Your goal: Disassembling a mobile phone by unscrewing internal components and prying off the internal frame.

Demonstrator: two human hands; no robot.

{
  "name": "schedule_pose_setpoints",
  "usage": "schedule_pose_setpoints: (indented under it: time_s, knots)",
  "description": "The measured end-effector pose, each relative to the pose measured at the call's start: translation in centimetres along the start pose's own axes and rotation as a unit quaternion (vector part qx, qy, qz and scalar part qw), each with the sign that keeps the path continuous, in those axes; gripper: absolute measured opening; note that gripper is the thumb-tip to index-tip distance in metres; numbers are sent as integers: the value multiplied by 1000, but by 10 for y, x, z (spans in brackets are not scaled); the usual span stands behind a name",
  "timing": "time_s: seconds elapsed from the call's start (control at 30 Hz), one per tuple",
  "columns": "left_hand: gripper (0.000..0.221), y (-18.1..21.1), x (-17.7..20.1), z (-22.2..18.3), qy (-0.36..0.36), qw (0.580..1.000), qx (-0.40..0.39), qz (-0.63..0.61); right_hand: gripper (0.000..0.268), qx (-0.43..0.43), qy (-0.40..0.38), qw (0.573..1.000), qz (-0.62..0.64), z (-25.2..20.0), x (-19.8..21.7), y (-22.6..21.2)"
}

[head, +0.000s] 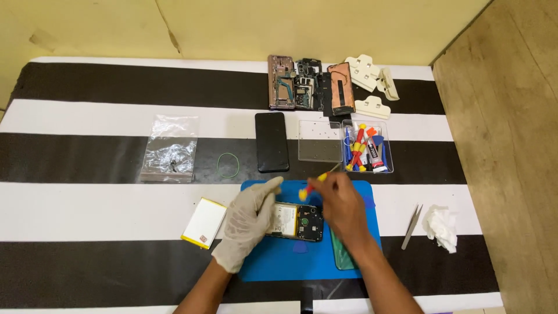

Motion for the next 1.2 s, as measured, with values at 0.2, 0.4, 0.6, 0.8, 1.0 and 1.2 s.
schedule_pose_setpoints:
  time_s: [0.2, 0.4, 0.6, 0.8, 1.0, 1.2]
  knots:
    - [53, -16, -95, -8, -200, 898, 258, -297, 19, 99, 19, 994, 29, -19, 15, -58]
    - [36, -25, -75, -7, -126, 883, 244, -379, 19, -284, 110, 953, 9, -76, 83, 41]
    - [29, -31, -77, -8, -118, 905, 145, -381, 65, -512, -41, 847, -134, -151, 90, 140]
    - [81, 6, -57, -2, -97, 929, 74, -349, 54, -486, -18, 862, -143, -163, 85, 159]
    - [31, -16, -60, -4, -52, 951, 87, -292, 28, -351, 41, 935, 17, -97, 84, 113]
    - [37, 4, -36, 12, 14, 977, 35, -211, 42, -227, -108, 922, 295, 24, 12, 23]
Point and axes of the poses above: each hand's wrist, its own z-axis towards the middle knuckle, its own x-axis out of the back of the hand, y = z × x, the point moved 10 cm from there along z, towards the middle knuckle, and after that the axes turned 1 degree about -x, right-handed, at the moved point
